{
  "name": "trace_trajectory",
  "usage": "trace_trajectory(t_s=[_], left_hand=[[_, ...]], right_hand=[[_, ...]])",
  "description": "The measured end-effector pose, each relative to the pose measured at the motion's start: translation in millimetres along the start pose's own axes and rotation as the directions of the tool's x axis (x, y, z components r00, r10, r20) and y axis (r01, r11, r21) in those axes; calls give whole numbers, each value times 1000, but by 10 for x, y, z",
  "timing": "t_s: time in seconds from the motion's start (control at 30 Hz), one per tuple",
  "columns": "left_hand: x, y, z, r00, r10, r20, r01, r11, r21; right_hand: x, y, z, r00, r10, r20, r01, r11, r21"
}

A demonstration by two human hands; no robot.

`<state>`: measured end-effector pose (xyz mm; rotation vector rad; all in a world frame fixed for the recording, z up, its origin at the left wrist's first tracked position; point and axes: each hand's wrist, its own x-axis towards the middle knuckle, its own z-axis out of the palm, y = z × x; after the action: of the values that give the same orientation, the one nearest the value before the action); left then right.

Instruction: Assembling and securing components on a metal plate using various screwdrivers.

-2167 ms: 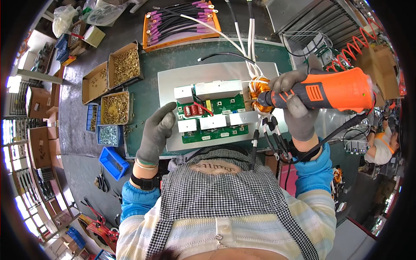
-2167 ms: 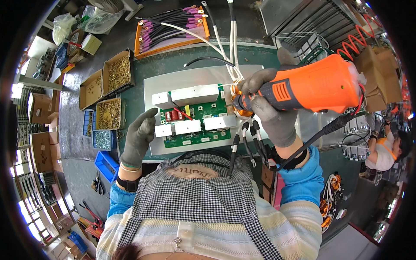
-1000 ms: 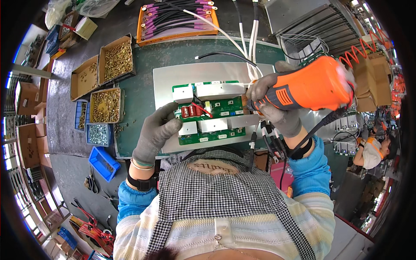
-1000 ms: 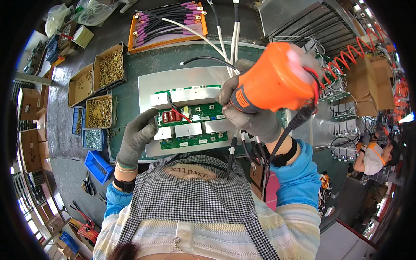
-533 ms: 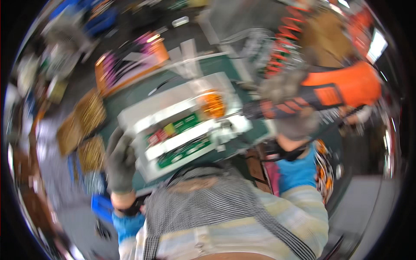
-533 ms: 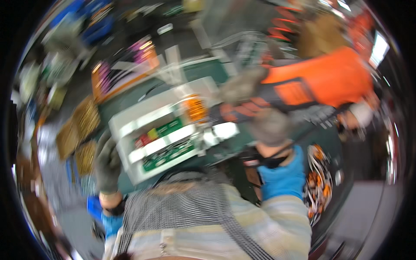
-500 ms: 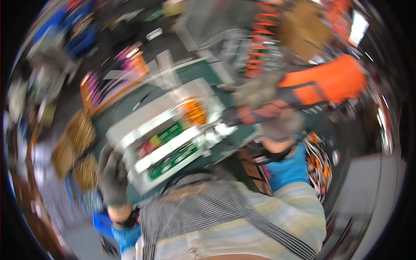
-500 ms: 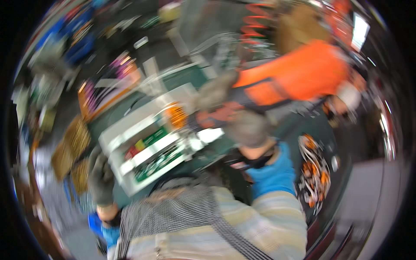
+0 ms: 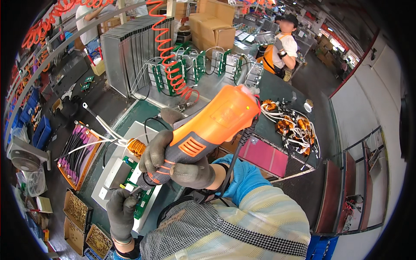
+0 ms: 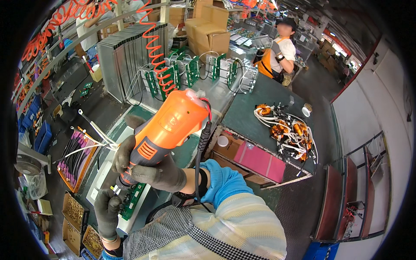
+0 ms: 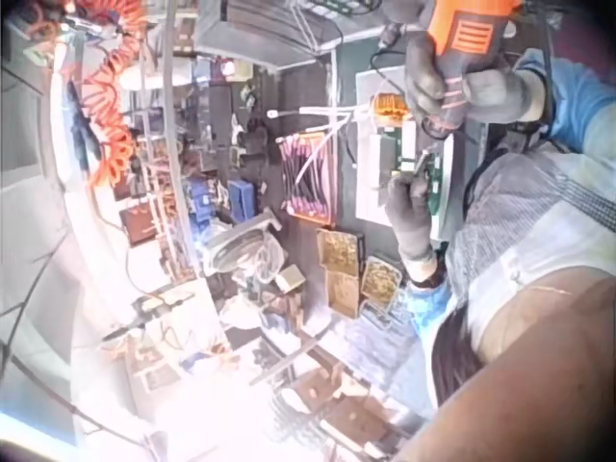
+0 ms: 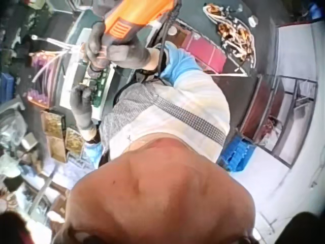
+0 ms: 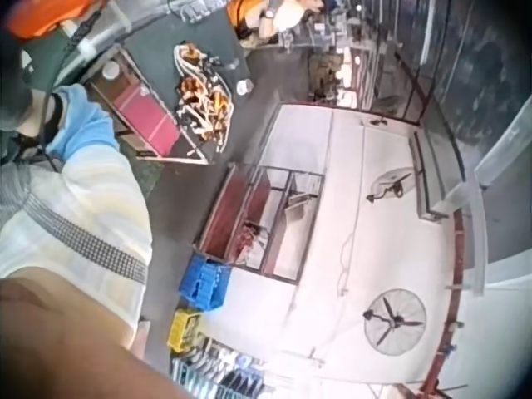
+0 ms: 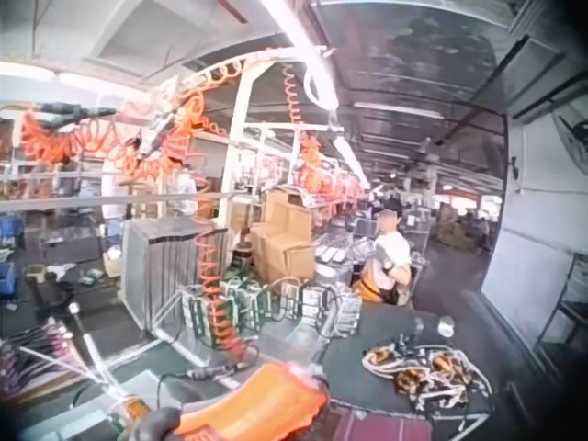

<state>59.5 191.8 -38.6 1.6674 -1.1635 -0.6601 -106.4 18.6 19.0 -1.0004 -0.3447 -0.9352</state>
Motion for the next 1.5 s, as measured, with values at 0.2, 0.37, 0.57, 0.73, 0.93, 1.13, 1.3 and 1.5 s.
trace_trajectory(t_s=[0.2, 0.37, 0.57, 0.73, 0.93, 1.13, 1.3, 1.5], left_hand=[[-29, 20, 107, 993, 116, -18, -111, 976, 185], [-38, 72, 158, 995, 99, -24, -92, 976, 197], [19, 91, 269, 987, 152, -53, -129, 944, 303], [91, 130, 356, 972, 226, -63, -194, 924, 329], [148, 131, 311, 979, 190, -68, -152, 915, 374], [153, 185, 260, 982, 172, -82, -135, 931, 339], [192, 158, 262, 960, 274, -62, -211, 847, 487], [72, 20, 224, 973, 193, -124, -126, 903, 411]], right_hand=[[-114, 0, 31, 999, 32, -42, -30, 999, 33], [-144, 1, 12, 987, 55, -153, -61, 998, -30], [-115, 3, -62, 969, 66, -239, -86, 993, -78], [-105, 32, -116, 904, 129, -408, -120, 992, 49], [-94, 38, -153, 912, 102, -396, -75, 994, 85], [-75, 27, -126, 939, 23, -343, 8, 996, 88], [-98, 37, -186, 923, 125, -363, -178, 977, -117], [-61, 85, -147, 925, 94, -367, -124, 991, -59]])
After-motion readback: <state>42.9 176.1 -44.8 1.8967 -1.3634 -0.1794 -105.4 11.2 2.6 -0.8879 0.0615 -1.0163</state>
